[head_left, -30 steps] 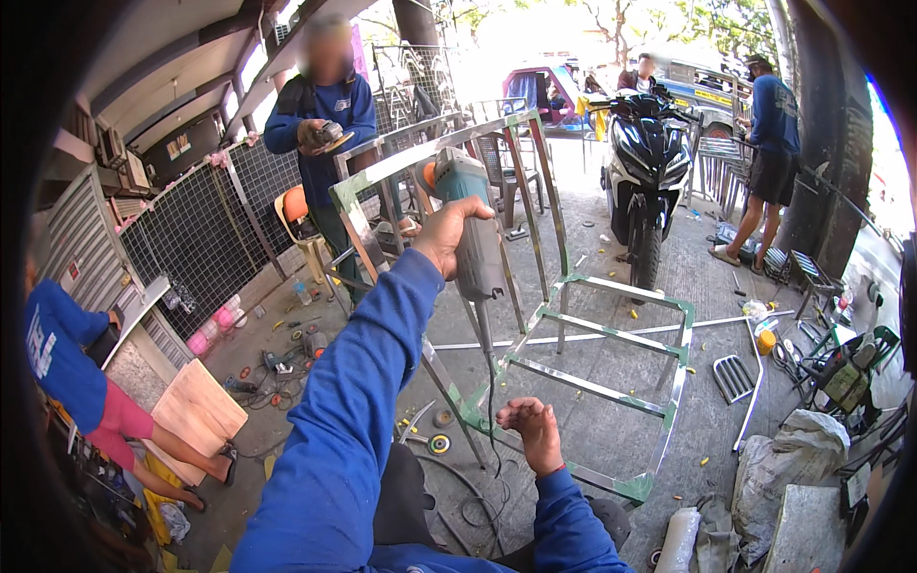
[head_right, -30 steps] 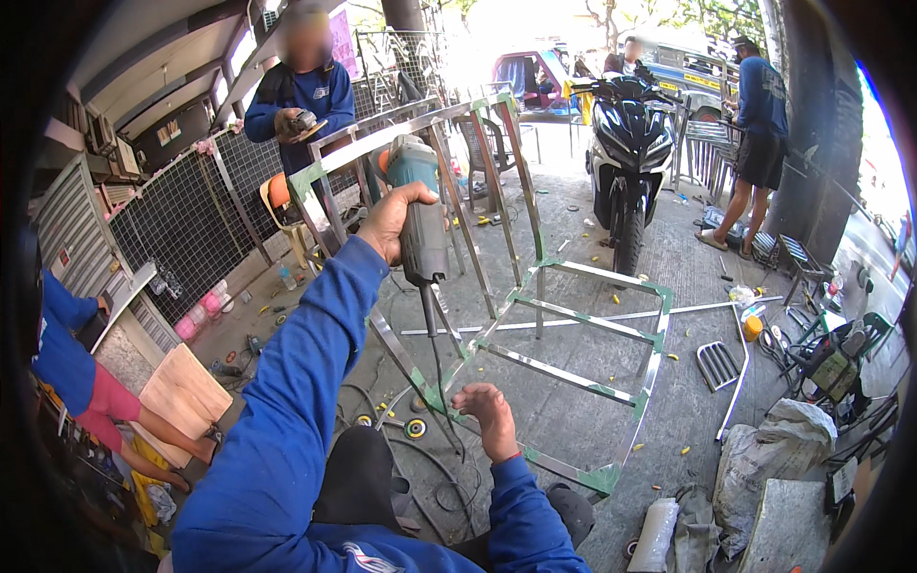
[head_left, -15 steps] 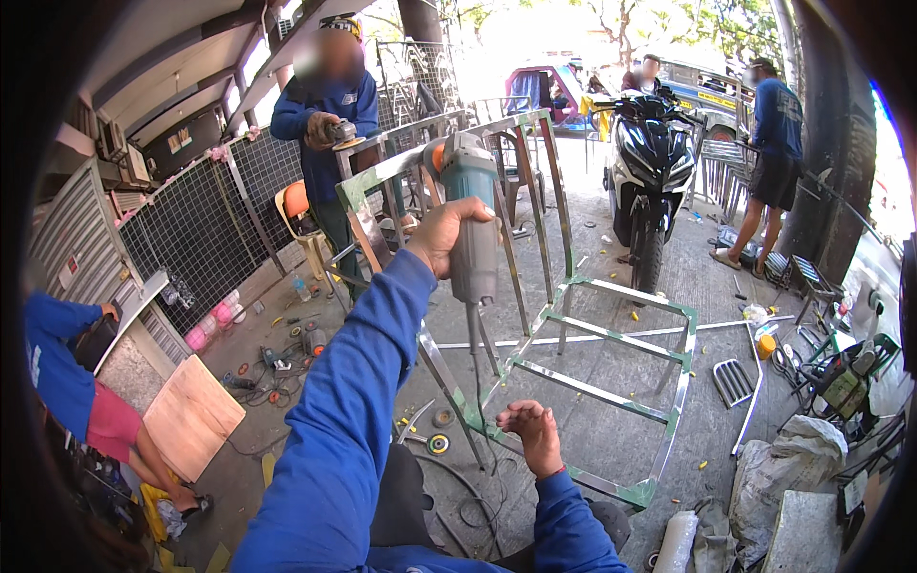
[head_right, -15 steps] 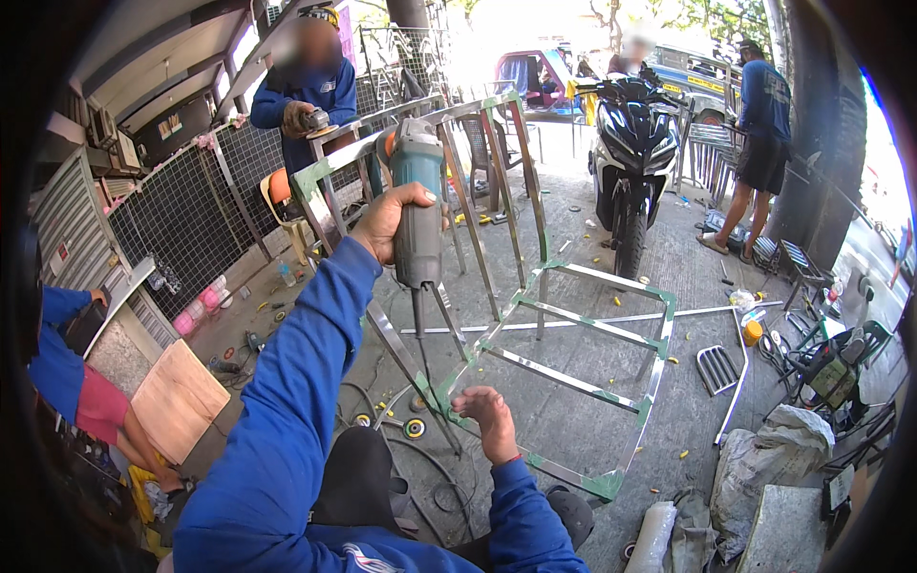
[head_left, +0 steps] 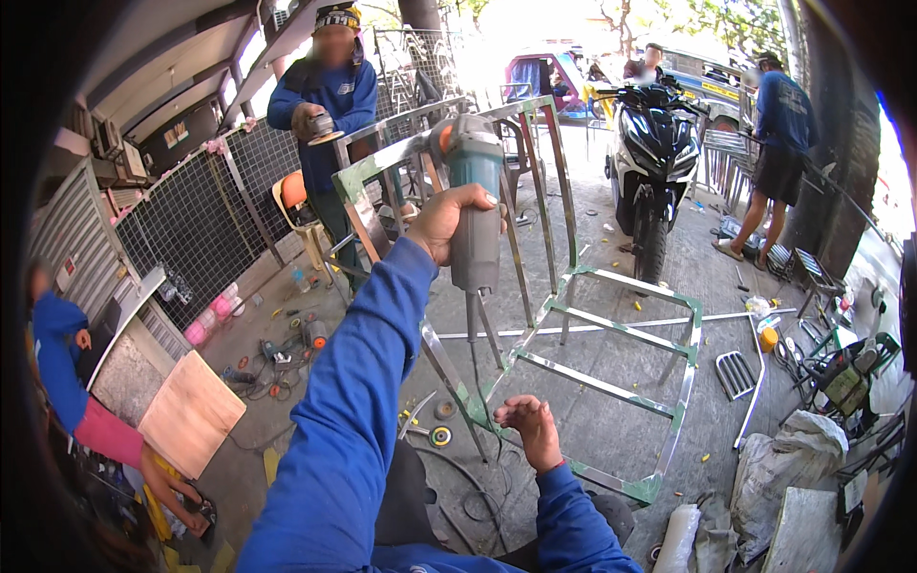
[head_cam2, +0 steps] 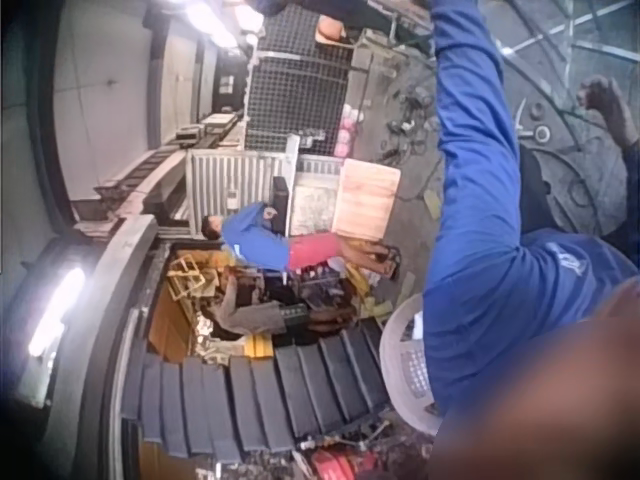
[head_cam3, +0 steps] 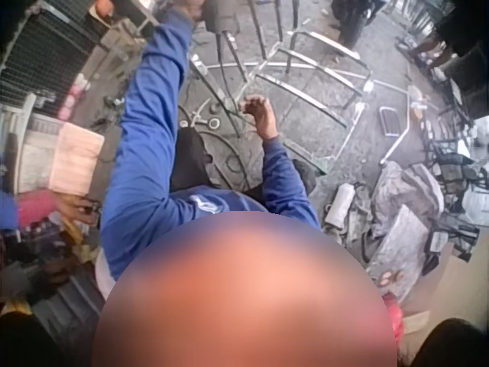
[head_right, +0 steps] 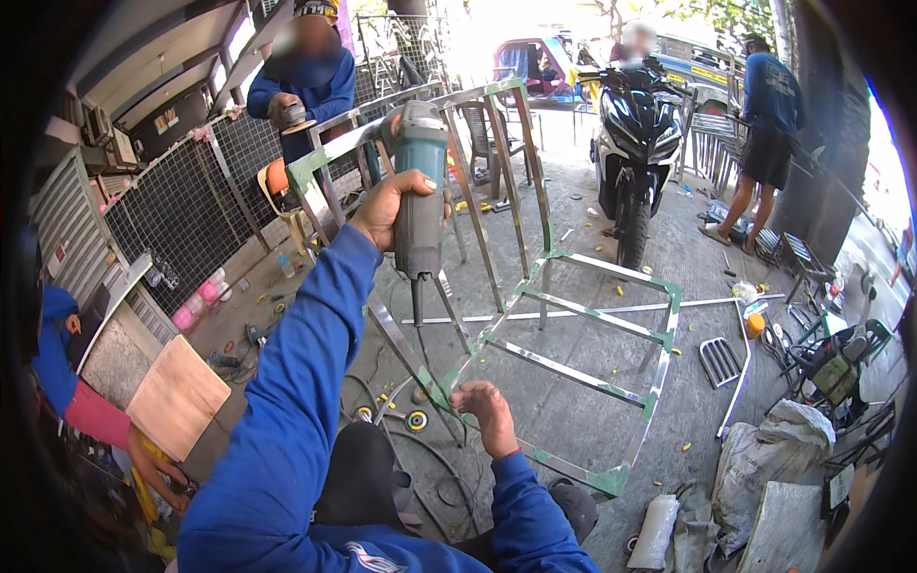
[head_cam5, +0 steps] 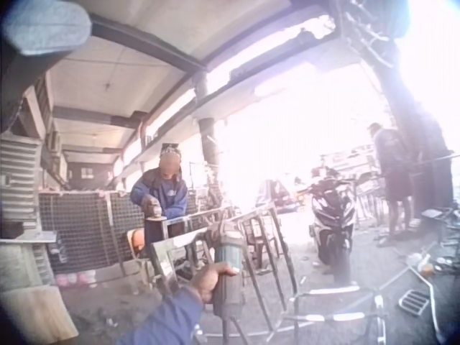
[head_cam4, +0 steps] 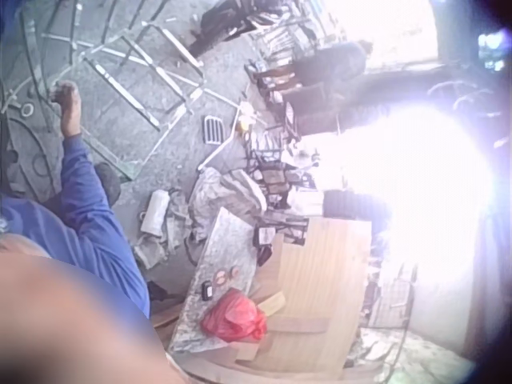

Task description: The person uses an angle grinder to smooth and grind the edges of a metal frame. They hold the frame with one hand and operate the grinder with the other, moving along different sections of the frame.

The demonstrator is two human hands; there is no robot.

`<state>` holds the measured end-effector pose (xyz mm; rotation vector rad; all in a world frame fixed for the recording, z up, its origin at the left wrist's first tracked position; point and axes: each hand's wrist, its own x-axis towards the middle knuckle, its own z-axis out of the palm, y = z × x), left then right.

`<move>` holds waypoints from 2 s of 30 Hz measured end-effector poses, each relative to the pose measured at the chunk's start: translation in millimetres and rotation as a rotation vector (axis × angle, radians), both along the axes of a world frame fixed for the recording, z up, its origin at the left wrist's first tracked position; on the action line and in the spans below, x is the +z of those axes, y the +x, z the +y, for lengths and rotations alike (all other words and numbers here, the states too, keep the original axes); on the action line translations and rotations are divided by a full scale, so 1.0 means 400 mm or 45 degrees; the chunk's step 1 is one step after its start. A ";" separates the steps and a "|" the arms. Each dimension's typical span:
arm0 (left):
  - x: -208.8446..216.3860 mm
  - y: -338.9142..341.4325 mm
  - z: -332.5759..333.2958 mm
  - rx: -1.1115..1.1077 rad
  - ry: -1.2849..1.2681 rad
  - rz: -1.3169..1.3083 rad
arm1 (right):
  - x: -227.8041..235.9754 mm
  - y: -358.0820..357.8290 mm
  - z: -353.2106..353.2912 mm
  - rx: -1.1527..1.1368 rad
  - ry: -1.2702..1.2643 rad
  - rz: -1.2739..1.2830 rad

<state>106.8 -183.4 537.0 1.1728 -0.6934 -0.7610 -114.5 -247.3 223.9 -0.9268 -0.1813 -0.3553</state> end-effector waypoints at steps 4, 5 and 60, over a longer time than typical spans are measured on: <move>-0.002 0.009 -0.011 0.046 -0.059 -0.048 | -0.003 0.005 0.001 -0.023 0.001 0.013; -0.003 0.011 -0.013 0.046 -0.049 -0.035 | -0.004 0.006 0.000 -0.029 0.002 0.014; -0.785 -0.091 0.645 0.915 -0.292 0.768 | -0.139 0.057 0.038 -0.523 -2.003 0.629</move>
